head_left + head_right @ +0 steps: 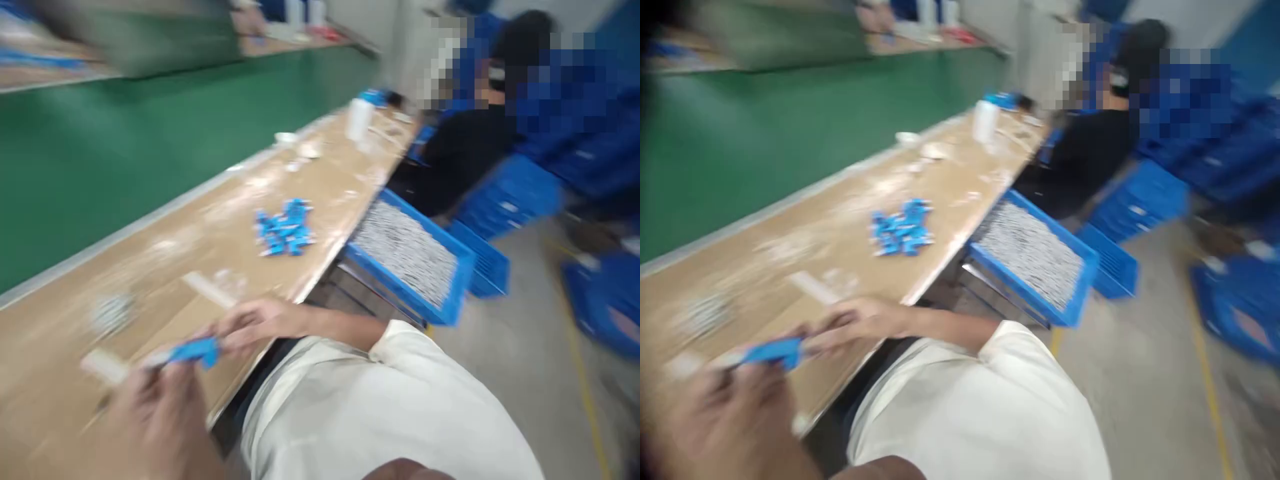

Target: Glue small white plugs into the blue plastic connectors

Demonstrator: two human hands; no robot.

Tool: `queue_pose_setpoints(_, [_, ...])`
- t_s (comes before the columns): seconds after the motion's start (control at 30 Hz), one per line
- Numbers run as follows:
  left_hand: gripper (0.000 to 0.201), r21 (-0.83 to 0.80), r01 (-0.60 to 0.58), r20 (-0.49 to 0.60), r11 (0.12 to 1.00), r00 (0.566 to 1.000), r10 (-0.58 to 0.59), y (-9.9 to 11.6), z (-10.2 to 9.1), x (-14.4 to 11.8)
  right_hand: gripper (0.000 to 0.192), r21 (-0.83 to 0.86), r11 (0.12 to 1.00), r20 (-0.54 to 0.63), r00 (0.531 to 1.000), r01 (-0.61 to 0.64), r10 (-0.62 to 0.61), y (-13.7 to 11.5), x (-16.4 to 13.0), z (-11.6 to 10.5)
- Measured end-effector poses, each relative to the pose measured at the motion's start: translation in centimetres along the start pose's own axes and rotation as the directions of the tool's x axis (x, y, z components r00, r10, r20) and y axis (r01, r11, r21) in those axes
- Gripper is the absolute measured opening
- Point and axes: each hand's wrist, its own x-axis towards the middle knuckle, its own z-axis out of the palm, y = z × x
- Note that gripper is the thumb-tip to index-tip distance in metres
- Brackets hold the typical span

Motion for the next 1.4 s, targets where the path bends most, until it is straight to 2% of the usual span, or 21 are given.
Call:
queue_pose_setpoints(0.03, [0.034,-0.078,0.019,-0.219,0.997,0.975,-0.036,0.9,0.7,-0.8,0.037,-0.138,0.988,-0.109,0.991,0.065,-0.081,-0.2,-0.8,0.3])
queue_pose_setpoints(0.07, [0.036,-0.163,0.02,-0.332,0.986,0.94,-0.074,1.3,1.2,-1.0,0.035,-0.286,0.952,-0.171,0.973,0.104,-0.157,-0.7,-1.3,0.0])
queue_pose_setpoints(0.1, [0.042,-0.248,0.027,-0.378,0.968,0.918,-0.123,1.1,1.4,-0.6,0.033,-0.42,0.9,-0.221,0.948,0.119,-0.229,-1.2,-1.2,-1.0])
queue_pose_setpoints(0.17, [0.047,-0.375,0.02,-0.434,0.927,0.88,-0.195,-0.5,0.5,0.7,0.032,-0.603,0.787,-0.261,0.902,0.126,-0.344,-2.4,0.6,-3.6])
queue_pose_setpoints(0.2, [0.047,-0.418,0.011,-0.466,0.908,0.856,-0.225,-1.6,-0.3,1.2,0.033,-0.666,0.734,-0.267,0.877,0.132,-0.4,-2.8,1.8,-4.6])
queue_pose_setpoints(0.27, [0.049,-0.497,-0.01,-0.507,0.868,0.815,-0.281,-3.4,-1.7,1.3,0.033,-0.778,0.616,-0.226,0.858,0.126,-0.461,-2.9,4.0,-5.6])
queue_pose_setpoints(0.3, [0.05,-0.532,-0.023,-0.52,0.846,0.797,-0.306,-4.1,-2.2,1.1,0.033,-0.818,0.562,-0.187,0.866,0.124,-0.464,-2.7,4.6,-5.6])
queue_pose_setpoints(0.37, [0.053,-0.6,-0.045,-0.523,0.799,0.778,-0.349,-4.8,-2.6,0.5,0.033,-0.861,0.492,-0.091,0.912,0.129,-0.4,-1.9,5.5,-5.0])
queue_pose_setpoints(0.43, [0.054,-0.65,-0.059,-0.503,0.758,0.781,-0.371,-4.9,-2.9,0.2,0.034,-0.857,0.497,-0.014,0.956,0.14,-0.293,-0.9,6.1,-4.4])
queue_pose_setpoints(0.5, [0.052,-0.678,-0.063,-0.48,0.732,0.793,-0.376,-4.8,-3.3,0.2,0.033,-0.829,0.54,0.027,0.975,0.144,-0.219,0.2,6.8,-3.9])
queue_pose_setpoints(0.6, [0.047,-0.697,-0.053,-0.451,0.715,0.808,-0.38,-4.5,-3.7,0.5,0.028,-0.801,0.578,0.03,0.976,0.153,-0.217,1.2,7.6,-3.6])
queue_pose_setpoints(0.7, [0.045,-0.71,-0.044,-0.432,0.703,0.816,-0.385,-4.4,-3.7,0.5,0.02,-0.802,0.572,0.016,0.964,0.17,-0.265,1.7,7.8,-3.4])
queue_pose_setpoints(0.87, [0.042,-0.711,-0.021,-0.407,0.702,0.827,-0.388,-4.3,-3.5,0.4,0.011,-0.844,0.479,0.063,0.932,0.241,-0.358,1.7,7.5,-3.0])
queue_pose_setpoints(1.0, [0.042,-0.708,-0.01,-0.409,0.706,0.821,-0.399,-4.3,-3.6,0.1,0.009,-0.89,0.294,0.194,0.873,0.349,-0.448,1.4,7.4,-2.6])
queue_pose_setpoints(1.1, [0.042,-0.705,-0.003,-0.407,0.709,0.82,-0.402,-4.3,-3.6,0.0,0.01,-0.891,0.187,0.296,0.842,0.414,-0.452,1.2,7.4,-2.1])
queue_pose_setpoints(1.17, [0.042,-0.704,-0.008,-0.411,0.71,0.82,-0.398,-4.4,-3.6,0.0,0.01,-0.885,0.182,0.323,0.847,0.428,-0.422,1.2,7.4,-1.9])
queue_pose_setpoints(1.33, [0.044,-0.698,-0.017,-0.427,0.716,0.812,-0.397,-4.5,-3.6,0.0,0.007,-0.867,0.248,0.332,0.873,0.432,-0.358,1.0,7.4,-1.9])
queue_pose_setpoints(1.4, [0.045,-0.699,-0.016,-0.427,0.715,0.811,-0.399,-4.5,-3.6,-0.1,0.009,-0.865,0.242,0.351,0.875,0.439,-0.332,0.9,7.4,-1.9])
